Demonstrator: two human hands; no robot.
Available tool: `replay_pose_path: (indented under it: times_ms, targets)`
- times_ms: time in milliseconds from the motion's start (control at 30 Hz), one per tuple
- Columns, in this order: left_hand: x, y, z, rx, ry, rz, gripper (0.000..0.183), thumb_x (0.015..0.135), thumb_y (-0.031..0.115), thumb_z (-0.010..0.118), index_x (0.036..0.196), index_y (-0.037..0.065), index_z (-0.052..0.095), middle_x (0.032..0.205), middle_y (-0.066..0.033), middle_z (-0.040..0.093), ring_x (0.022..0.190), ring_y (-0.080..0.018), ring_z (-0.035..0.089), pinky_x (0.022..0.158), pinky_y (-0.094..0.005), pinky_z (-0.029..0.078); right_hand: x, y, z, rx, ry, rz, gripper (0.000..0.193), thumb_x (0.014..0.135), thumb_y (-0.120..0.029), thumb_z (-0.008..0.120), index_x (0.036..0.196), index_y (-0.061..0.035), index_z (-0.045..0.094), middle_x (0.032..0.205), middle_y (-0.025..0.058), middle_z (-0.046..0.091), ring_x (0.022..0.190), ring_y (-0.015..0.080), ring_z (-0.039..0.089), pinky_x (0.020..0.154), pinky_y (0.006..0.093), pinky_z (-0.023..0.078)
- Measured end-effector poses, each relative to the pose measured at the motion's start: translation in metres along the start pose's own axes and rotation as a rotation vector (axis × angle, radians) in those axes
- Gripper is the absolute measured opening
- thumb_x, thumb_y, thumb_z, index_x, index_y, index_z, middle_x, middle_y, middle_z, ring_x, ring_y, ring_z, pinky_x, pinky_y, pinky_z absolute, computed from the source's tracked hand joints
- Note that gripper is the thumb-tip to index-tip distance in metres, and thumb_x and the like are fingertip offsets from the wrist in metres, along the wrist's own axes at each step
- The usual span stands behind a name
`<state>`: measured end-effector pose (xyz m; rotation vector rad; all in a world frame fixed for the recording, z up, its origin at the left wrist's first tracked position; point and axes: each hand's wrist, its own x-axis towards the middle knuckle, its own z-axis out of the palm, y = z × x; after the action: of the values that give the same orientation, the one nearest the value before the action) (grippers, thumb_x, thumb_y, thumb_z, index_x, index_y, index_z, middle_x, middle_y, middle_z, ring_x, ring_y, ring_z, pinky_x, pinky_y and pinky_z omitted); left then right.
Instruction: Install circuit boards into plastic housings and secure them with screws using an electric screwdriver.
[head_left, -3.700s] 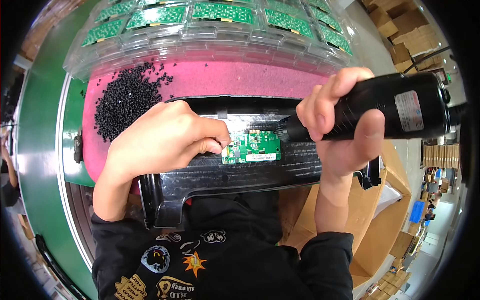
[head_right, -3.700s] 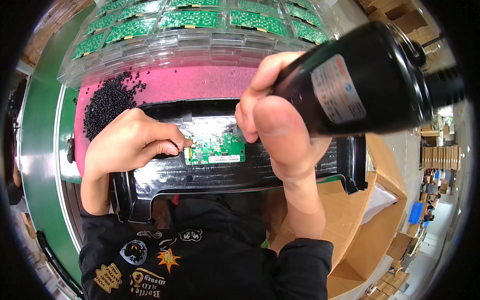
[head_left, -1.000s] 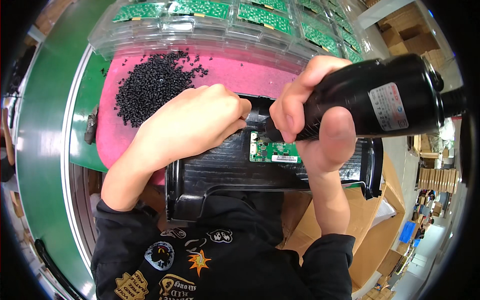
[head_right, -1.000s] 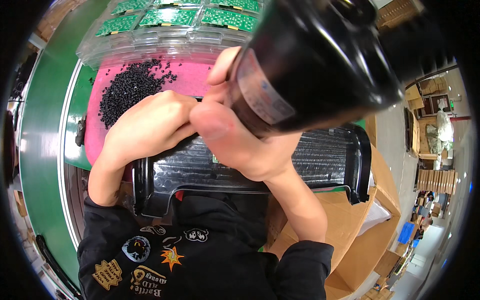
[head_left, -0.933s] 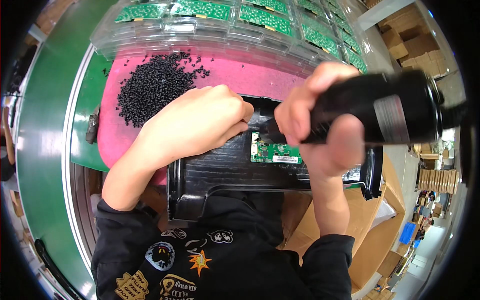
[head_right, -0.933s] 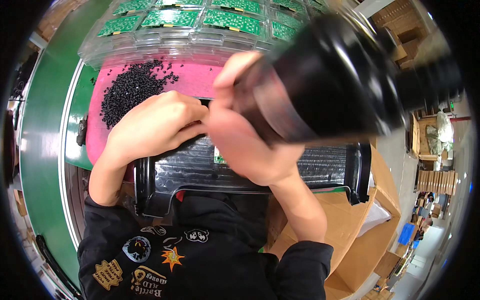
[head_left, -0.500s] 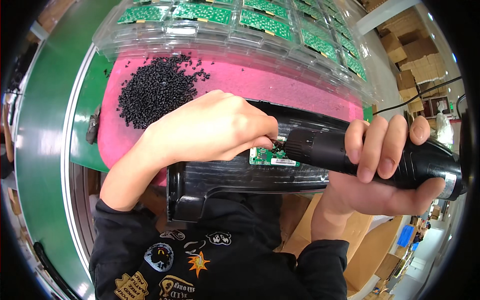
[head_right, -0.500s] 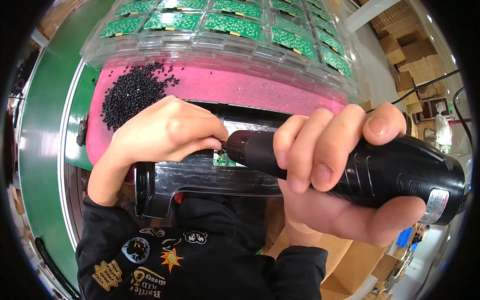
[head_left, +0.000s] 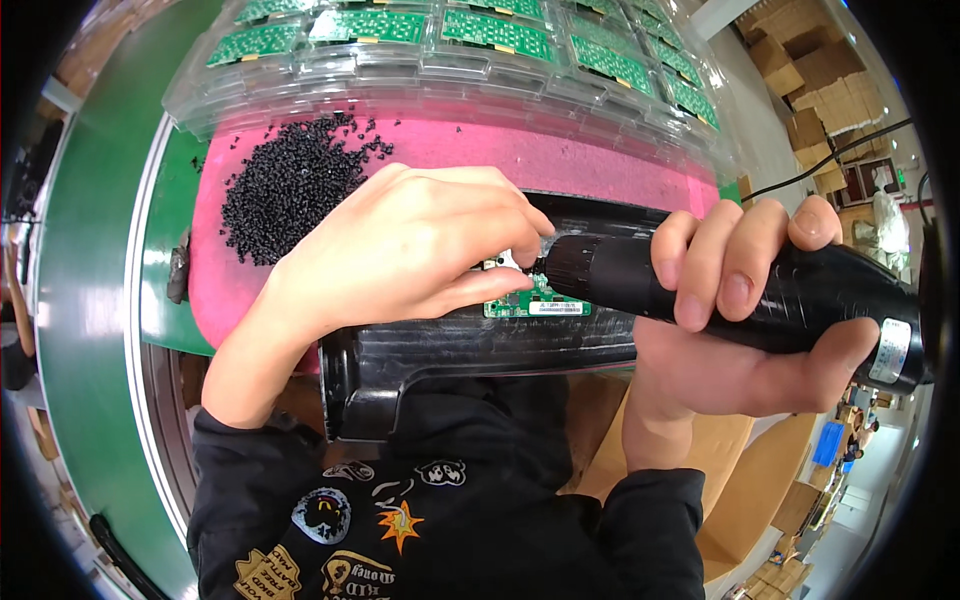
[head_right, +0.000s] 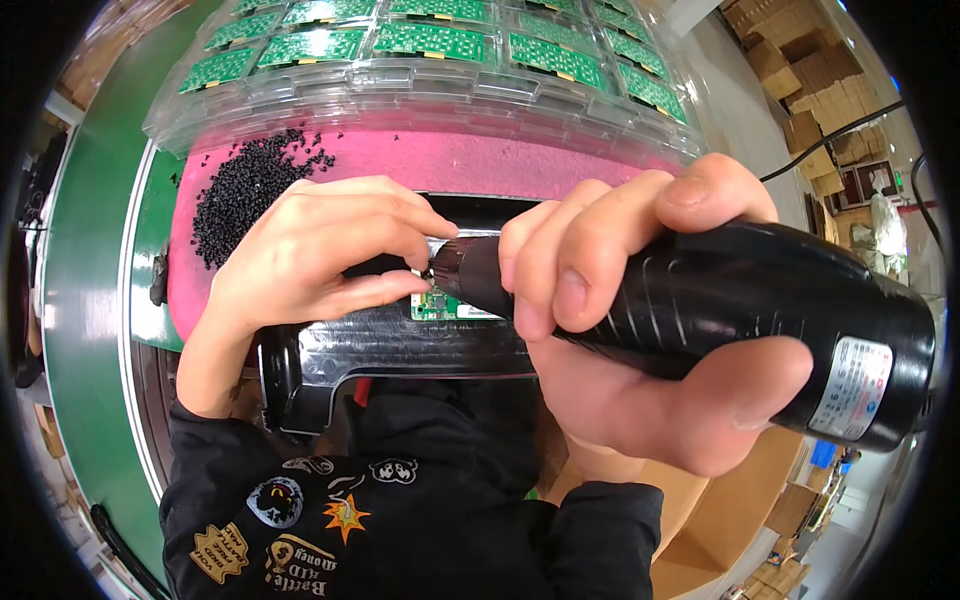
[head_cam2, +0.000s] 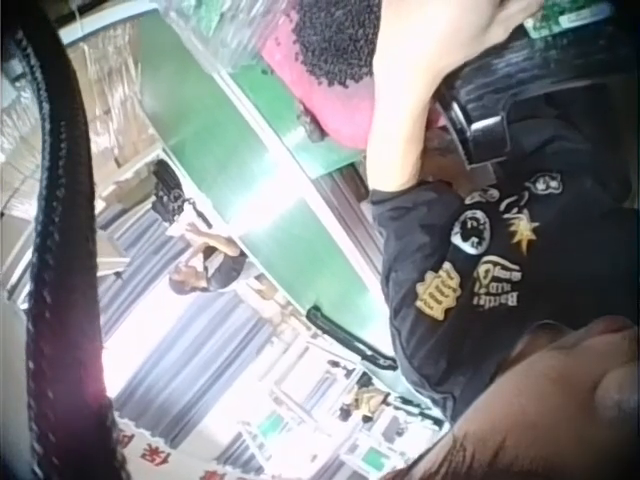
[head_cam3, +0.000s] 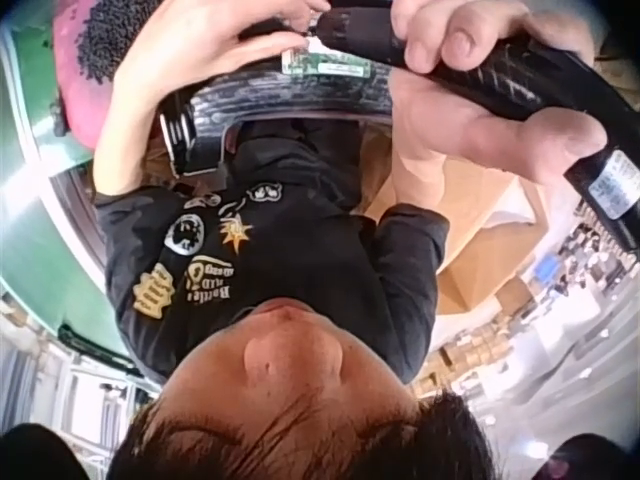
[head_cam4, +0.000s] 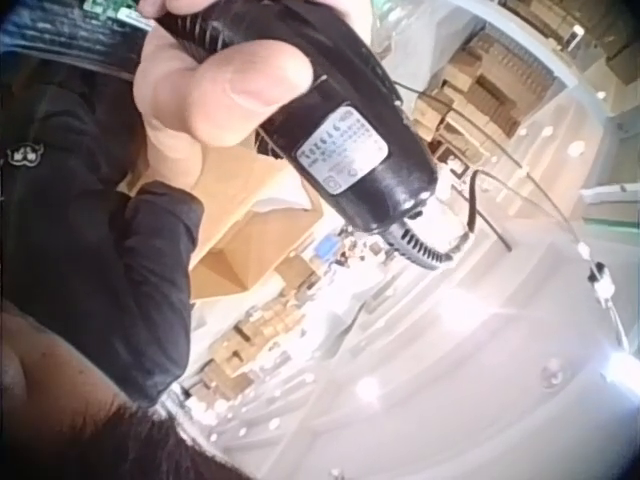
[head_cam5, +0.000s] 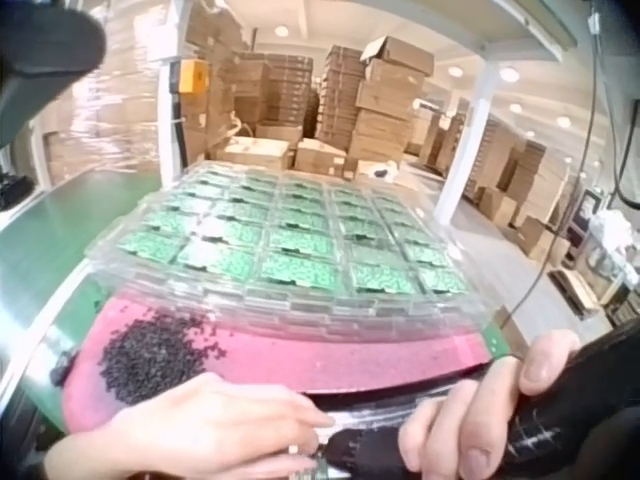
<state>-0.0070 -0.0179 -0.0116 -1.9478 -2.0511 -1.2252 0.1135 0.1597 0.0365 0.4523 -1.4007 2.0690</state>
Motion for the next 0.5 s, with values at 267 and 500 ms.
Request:
replay_pose_path:
  times_ms: [267, 500]
  targets:
    - [-0.002, 0.0, 0.001, 0.068, -0.028, 0.019, 0.018, 0.076, 0.008, 0.075, 0.09, 0.003, 0.065, 0.091, -0.0081, 0.069, 0.082, -0.0277, 0.068, 0.065, -0.0381, 0.056, -0.005, 0.005, 0.002, -0.039, -0.022, -0.033, 0.056, 0.089, -0.061, 0.057, 0.111, -0.0102, 0.052, 0.068, -0.0008, 0.049, 0.049, 0.011, 0.043, 0.052, 0.029, 0.036]
    - [-0.003, -0.003, -0.007, 0.207, -0.07, -0.143, 0.014, 0.081, 0.011, 0.071, 0.087, 0.003, 0.062, 0.082, -0.0093, 0.063, 0.077, -0.0309, 0.064, 0.062, -0.0391, 0.052, -0.016, 0.009, 0.012, -0.097, 0.037, 0.219, 0.064, 0.087, -0.065, 0.06, 0.111, -0.0069, 0.046, 0.065, 0.002, 0.052, 0.046, 0.0137, 0.048, 0.05, 0.03, 0.042]
